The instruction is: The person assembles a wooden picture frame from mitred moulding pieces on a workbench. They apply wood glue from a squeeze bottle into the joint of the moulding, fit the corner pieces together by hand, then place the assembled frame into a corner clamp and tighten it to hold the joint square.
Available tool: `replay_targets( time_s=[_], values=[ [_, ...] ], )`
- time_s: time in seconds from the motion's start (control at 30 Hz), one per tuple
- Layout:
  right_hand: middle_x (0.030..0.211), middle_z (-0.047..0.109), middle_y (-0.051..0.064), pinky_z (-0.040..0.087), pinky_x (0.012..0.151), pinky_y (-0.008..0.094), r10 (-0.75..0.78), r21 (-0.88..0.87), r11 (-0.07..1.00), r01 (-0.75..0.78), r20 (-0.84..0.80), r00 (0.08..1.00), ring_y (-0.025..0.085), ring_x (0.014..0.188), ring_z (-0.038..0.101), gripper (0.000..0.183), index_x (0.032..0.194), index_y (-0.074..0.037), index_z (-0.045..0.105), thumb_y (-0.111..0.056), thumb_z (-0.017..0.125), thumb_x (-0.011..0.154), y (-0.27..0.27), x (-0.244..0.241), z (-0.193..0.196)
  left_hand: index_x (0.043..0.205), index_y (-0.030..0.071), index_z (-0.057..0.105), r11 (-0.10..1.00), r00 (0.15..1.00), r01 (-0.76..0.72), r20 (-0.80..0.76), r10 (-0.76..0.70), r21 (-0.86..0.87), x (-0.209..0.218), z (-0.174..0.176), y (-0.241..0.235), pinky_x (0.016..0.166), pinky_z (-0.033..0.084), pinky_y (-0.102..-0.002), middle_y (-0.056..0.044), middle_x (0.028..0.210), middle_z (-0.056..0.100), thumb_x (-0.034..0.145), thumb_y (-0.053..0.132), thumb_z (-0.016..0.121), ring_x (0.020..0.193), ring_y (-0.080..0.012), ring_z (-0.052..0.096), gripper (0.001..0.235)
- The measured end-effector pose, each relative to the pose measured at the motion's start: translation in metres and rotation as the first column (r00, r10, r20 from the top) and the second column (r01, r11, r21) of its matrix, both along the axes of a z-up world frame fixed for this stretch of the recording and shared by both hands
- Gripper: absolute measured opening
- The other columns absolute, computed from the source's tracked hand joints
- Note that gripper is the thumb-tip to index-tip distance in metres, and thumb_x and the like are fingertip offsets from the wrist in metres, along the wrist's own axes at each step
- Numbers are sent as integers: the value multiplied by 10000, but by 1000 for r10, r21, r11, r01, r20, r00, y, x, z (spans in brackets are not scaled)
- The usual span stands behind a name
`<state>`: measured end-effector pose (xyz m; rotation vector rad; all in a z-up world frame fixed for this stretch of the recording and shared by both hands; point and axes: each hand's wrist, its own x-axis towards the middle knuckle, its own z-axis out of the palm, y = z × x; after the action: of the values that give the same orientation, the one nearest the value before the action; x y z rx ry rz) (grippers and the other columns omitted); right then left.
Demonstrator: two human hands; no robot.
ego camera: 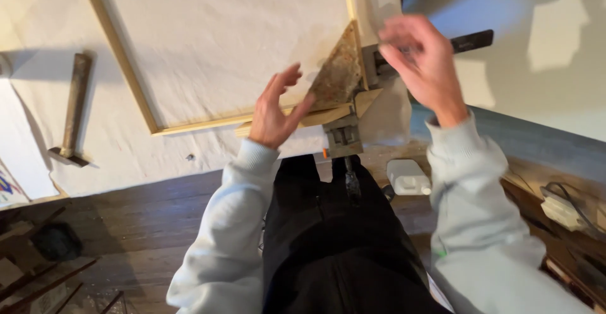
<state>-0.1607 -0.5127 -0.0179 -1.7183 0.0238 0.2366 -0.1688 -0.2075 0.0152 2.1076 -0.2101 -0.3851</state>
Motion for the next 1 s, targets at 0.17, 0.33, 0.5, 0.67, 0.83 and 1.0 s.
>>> replay_targets(
  time_s=[0.17,0.33,0.5,0.67,0.83,1.0],
  values=[
    [1363,675,78,540,981,394,10,-214,977,-5,23,1000,218,1207,632,455,1360,-100,595,-132,798,954,24,-25,35,1405,56,526,878,932,280,110,-346,389,-19,9,62,1102,364,-531,-143,1329,600,707,257,871,1242,-351,549,804],
    [1550,532,89,299,1256,536,470,-532,796,-288,243,849,324,1492,375,745,1417,-99,559,-242,890,765,50,14,52,1355,64,570,835,862,387,169,-478,391,-29,-23,85,1078,405,-507,-139,1310,615,717,185,821,1212,-349,577,697],
    [1501,538,56,190,1228,565,753,-681,516,-521,69,655,314,1463,339,936,1429,-126,553,-239,946,587,72,37,40,1277,81,662,895,905,282,214,-368,346,-46,-37,96,933,535,-414,-66,1181,681,799,8,712,1068,-283,654,486],
    [1430,590,10,261,1278,489,766,-724,430,-539,-24,643,234,1428,448,860,1389,-174,587,-239,940,608,79,40,47,1252,97,668,897,919,283,171,-355,341,-43,-36,100,891,550,-405,-51,1150,678,777,26,722,1030,-266,654,483],
    [1385,607,54,314,1250,439,758,-762,411,-500,-18,652,250,1378,488,841,1380,-132,601,-220,929,611,84,36,50,1252,101,671,897,921,308,139,-365,318,-42,-34,98,877,553,-398,-41,1134,676,750,25,730,1017,-263,655,511],
    [1410,592,40,337,1237,407,787,-835,313,-451,-38,616,239,1357,498,863,1430,-125,573,-207,923,645,88,29,50,1284,103,657,887,905,335,151,-397,318,-41,-34,98,880,553,-400,-46,1153,666,748,30,734,1041,-272,649,547]
  ],
)
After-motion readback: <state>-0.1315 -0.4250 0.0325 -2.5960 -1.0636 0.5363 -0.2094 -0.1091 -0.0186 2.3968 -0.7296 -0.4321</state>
